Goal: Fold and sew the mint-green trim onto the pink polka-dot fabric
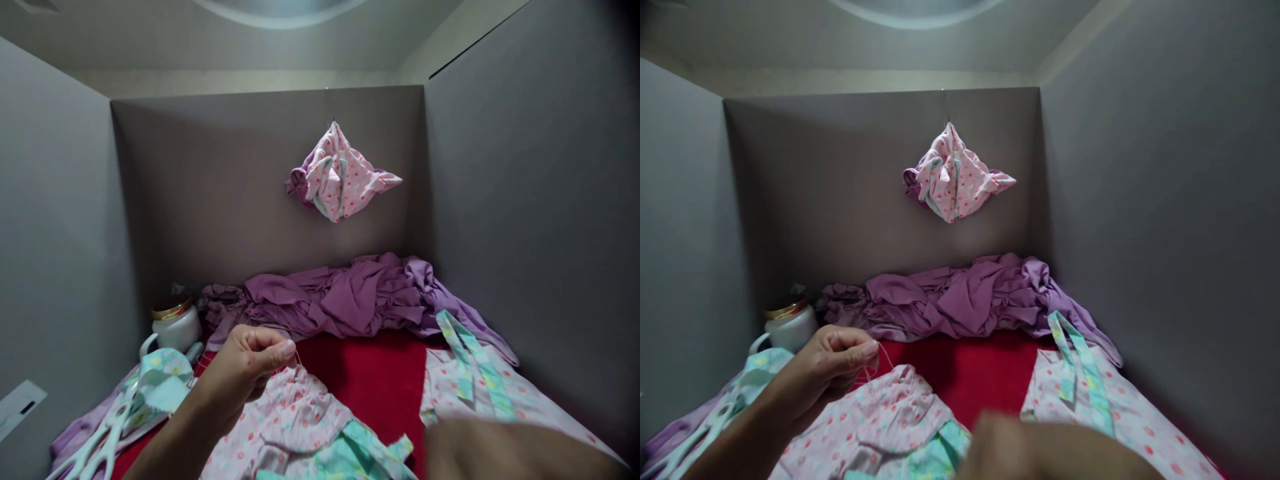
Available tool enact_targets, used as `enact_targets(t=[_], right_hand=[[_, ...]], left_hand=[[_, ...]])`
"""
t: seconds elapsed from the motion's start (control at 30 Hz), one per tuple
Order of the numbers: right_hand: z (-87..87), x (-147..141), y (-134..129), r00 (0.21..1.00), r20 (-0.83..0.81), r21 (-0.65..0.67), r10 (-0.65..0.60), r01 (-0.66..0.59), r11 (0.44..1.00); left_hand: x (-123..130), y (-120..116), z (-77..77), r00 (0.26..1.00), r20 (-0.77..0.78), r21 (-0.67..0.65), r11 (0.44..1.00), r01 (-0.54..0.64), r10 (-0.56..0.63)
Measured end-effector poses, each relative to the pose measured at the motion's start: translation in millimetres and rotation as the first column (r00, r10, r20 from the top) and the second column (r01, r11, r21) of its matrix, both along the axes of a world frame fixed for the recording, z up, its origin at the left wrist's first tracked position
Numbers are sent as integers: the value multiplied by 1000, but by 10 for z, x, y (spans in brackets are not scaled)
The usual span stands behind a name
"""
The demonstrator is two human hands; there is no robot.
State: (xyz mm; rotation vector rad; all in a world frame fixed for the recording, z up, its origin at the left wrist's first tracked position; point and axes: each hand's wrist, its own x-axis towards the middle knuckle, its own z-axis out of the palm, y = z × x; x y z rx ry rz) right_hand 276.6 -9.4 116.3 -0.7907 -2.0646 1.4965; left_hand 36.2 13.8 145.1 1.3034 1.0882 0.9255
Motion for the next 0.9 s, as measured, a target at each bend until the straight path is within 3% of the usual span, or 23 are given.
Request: enact_targets(t=[0.07,0.13,0.2,0.3,0.4,0.5,0.57,0.67,0.73,0.9], right_hand=[[-58,-87,220,990,-66,-53,-124,120,991],[-175,-201,409,946,-146,-197,-290,259,945],[-319,-315,513,933,-193,-372,-305,218,902],[-463,-411,517,960,-251,-513,-122,-25,858],[-464,-407,454,957,-292,-537,-3,-161,828],[-432,-402,425,963,-270,-528,13,-159,834],[-453,-436,432,970,-238,-503,-53,-77,861],[-537,-514,460,930,-271,-472,-249,97,876],[-586,-544,473,905,-314,-487,-286,106,867],[-551,-496,455,964,-253,-524,-85,-63,849]], left_hand=[[24,-45,11,999,23,-23,999,49,-48],[45,-80,18,996,40,-46,996,82,-81],[57,-87,13,994,42,-63,993,100,-97],[48,-41,-20,992,43,-67,991,118,-116],[21,21,-61,990,53,-63,989,133,-130],[-1,42,-85,989,59,-65,988,142,-138],[-6,33,-88,988,63,-67,987,143,-139],[-4,10,-86,988,74,-65,988,140,-135],[1,0,-86,987,84,-65,988,142,-137],[9,20,-89,987,92,-74,987,141,-134]])
